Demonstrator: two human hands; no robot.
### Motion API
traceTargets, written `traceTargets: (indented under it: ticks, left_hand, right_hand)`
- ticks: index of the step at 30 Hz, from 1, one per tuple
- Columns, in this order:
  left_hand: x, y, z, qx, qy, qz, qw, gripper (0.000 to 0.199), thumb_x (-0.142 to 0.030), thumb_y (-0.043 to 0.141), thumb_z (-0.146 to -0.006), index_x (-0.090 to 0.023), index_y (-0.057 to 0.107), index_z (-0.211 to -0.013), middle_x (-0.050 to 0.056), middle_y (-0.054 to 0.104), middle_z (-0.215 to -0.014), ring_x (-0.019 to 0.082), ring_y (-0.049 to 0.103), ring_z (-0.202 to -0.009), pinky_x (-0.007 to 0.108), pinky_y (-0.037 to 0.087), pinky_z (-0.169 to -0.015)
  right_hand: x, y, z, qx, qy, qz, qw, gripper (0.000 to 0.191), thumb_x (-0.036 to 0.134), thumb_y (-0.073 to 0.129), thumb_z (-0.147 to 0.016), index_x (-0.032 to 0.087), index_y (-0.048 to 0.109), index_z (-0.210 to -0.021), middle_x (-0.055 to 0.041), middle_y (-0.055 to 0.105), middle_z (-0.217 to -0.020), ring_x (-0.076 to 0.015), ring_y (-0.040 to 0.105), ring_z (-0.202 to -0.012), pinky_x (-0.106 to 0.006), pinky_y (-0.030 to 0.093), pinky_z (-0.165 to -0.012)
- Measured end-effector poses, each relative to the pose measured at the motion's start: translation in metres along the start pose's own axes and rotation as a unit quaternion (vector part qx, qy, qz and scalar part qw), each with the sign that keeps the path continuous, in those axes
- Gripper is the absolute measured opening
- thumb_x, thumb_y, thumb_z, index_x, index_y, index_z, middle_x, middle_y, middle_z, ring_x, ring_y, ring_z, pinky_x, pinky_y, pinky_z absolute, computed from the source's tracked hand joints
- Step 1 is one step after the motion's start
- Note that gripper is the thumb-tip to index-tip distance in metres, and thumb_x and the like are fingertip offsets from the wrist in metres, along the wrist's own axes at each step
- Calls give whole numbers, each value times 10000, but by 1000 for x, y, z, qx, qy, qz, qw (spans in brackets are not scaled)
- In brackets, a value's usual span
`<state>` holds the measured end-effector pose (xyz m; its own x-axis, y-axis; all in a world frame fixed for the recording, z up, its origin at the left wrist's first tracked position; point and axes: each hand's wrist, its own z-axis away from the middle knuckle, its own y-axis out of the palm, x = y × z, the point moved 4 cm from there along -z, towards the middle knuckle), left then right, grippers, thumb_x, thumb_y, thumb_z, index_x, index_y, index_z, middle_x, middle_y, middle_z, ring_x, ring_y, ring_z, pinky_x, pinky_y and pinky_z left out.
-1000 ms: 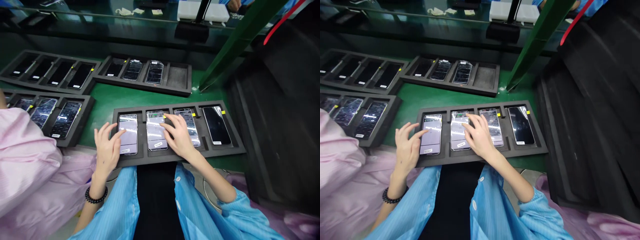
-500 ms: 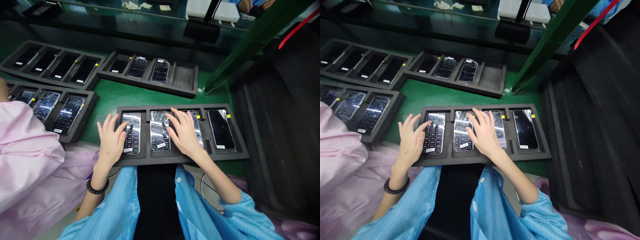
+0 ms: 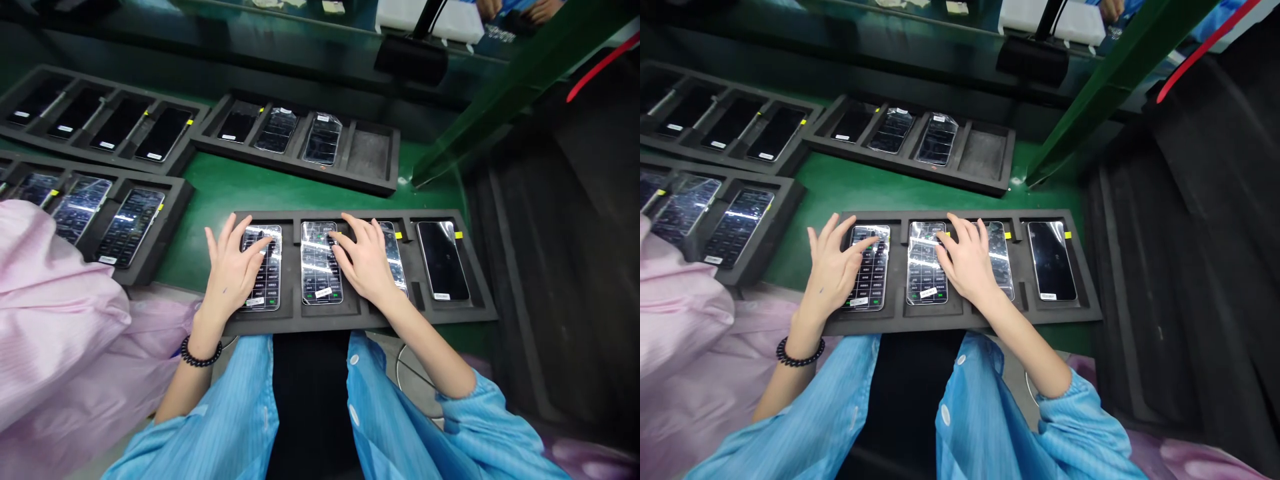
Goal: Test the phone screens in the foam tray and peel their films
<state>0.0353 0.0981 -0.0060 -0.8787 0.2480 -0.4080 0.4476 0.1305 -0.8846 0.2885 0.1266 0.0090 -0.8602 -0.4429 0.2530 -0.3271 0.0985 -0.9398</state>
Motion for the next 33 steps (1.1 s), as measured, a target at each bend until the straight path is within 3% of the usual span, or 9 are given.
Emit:
traceTargets:
  ticks: [9,13,16,21,25,28,33]
  left_hand:
    - [0,4,-3,38,-4,-14,999,511,-457,244,-1040,-284,632,-1323,91,326,-1627,327,140,-1571,698,-5,-1242]
    - [3,-3,0,-33,-40,21,998,548,-470,208,-1038,-254,498,-1449,111,335,-1618,291,190,-1560,625,62,-1272]
    - [3,-8,13,-57,-56,38,996,544,-457,196,-1039,-256,462,-1470,102,354,-1606,278,200,-1556,588,83,-1281]
    - [-4,-8,48,-24,-54,21,998,475,-398,254,-1041,-292,539,-1406,71,354,-1609,287,179,-1561,600,59,-1283]
    - [-7,-9,71,-45,-61,13,997,461,-369,266,-1035,-282,577,-1365,76,392,-1581,296,215,-1549,611,73,-1285]
    - [-7,-10,77,-62,-60,11,996,450,-359,280,-1030,-287,590,-1348,76,402,-1571,309,240,-1540,616,71,-1288]
    - [-8,-3,61,46,-75,-22,996,472,-411,330,-1024,-311,441,-1472,86,245,-1661,357,102,-1574,703,27,-1250]
  right_hand:
    - [-1,-1,0,-12,16,-10,1000,380,357,377,-1049,198,652,-1258,-141,500,-1502,-296,485,-1350,-583,275,-1212]
    - [-6,-9,-1,-49,19,-32,998,352,336,387,-1045,214,645,-1249,-131,510,-1490,-284,501,-1333,-559,312,-1191]
    - [-6,-23,2,-87,15,-54,995,337,323,398,-1040,210,643,-1242,-129,522,-1474,-279,505,-1336,-548,320,-1188]
    - [8,-39,21,-93,1,-76,993,309,290,407,-1032,234,661,-1199,-104,574,-1428,-272,542,-1306,-560,314,-1196]
    - [12,-29,38,-90,-20,-80,993,291,258,431,-1021,220,685,-1158,-104,599,-1404,-261,568,-1265,-554,327,-1191]
    - [8,-15,43,-78,2,-60,995,290,268,437,-1024,208,693,-1145,-121,580,-1422,-273,557,-1273,-570,337,-1177]
    - [4,-4,39,-67,51,-16,996,288,294,455,-1018,196,707,-1117,-138,536,-1468,-303,512,-1313,-616,330,-1168]
